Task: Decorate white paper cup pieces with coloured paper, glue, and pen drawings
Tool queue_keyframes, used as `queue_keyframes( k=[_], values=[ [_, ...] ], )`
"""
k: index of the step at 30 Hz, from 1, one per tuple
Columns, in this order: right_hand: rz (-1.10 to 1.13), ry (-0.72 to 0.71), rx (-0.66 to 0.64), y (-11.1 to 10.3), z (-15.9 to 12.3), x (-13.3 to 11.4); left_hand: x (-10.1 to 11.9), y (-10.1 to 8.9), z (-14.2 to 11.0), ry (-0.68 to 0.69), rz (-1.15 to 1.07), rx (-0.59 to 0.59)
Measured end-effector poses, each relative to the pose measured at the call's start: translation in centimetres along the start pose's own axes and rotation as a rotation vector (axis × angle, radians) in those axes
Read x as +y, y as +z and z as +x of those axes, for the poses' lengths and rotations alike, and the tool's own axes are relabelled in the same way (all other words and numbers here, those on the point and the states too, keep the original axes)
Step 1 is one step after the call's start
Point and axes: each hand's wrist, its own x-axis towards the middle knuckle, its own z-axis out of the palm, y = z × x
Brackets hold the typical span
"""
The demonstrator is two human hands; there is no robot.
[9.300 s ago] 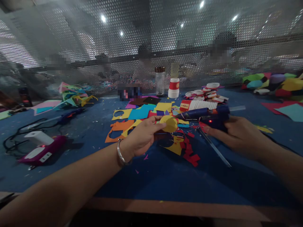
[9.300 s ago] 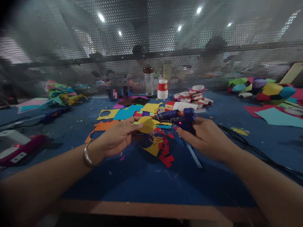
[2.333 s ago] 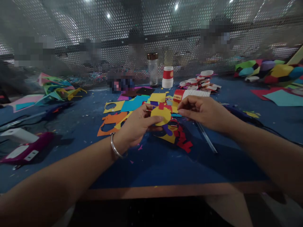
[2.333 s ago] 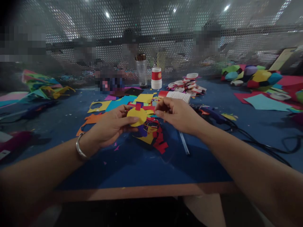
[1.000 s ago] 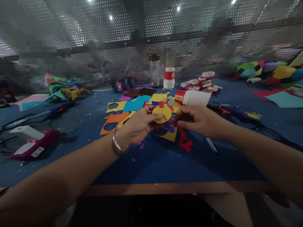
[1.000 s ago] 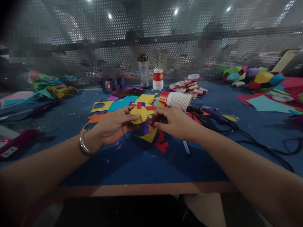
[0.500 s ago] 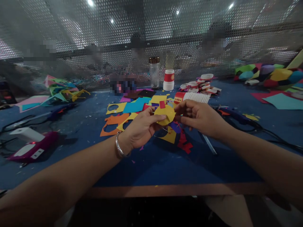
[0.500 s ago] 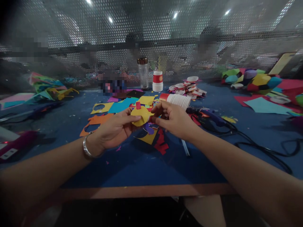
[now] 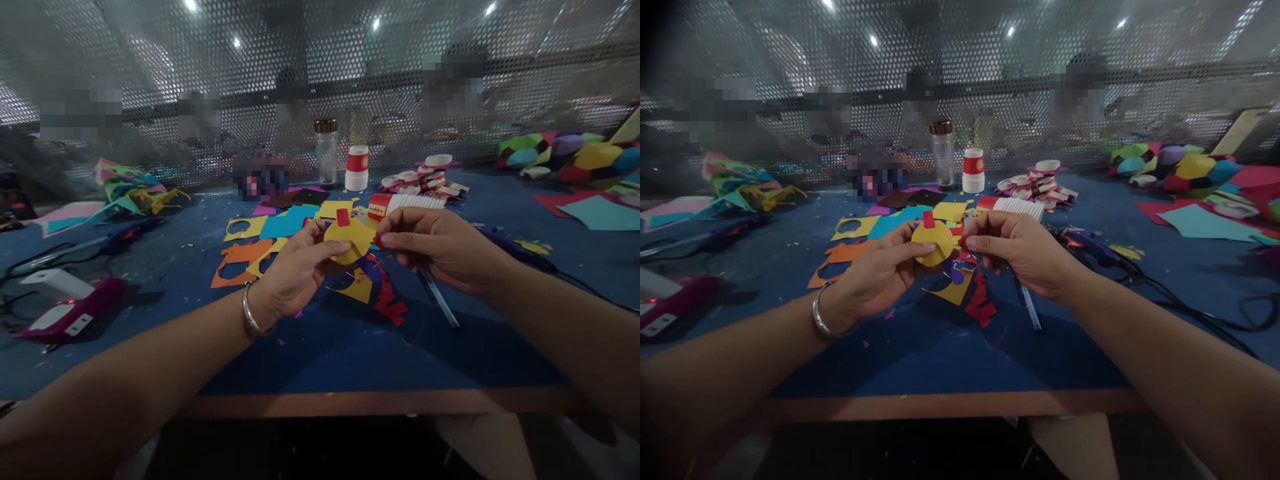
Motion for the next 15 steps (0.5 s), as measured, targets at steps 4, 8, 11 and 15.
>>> queue_keyframes(
  k=[4,8,11,15],
  values=[
    [-0.048,-0.041,-0.031,-0.2,-0.1,0.0,-0.3,-0.2,0.0,0.005,0.104,0.038],
    [-0.128,-0.076,-0.032,0.1,-0.2,0.0,-1.0,-0.6,0.1,0.071,0.283,0.05],
    [-0.225,-0.079,-0.047,0.2,-0.2,-0.1,-1.3,-1.0,0.3,0.117,0.35,0.037],
    [-0.28,-0.096,-0.078,0.2,-0.1,-0.2,-1.4,-1.2,0.3,0.157,0.398,0.011]
  ],
)
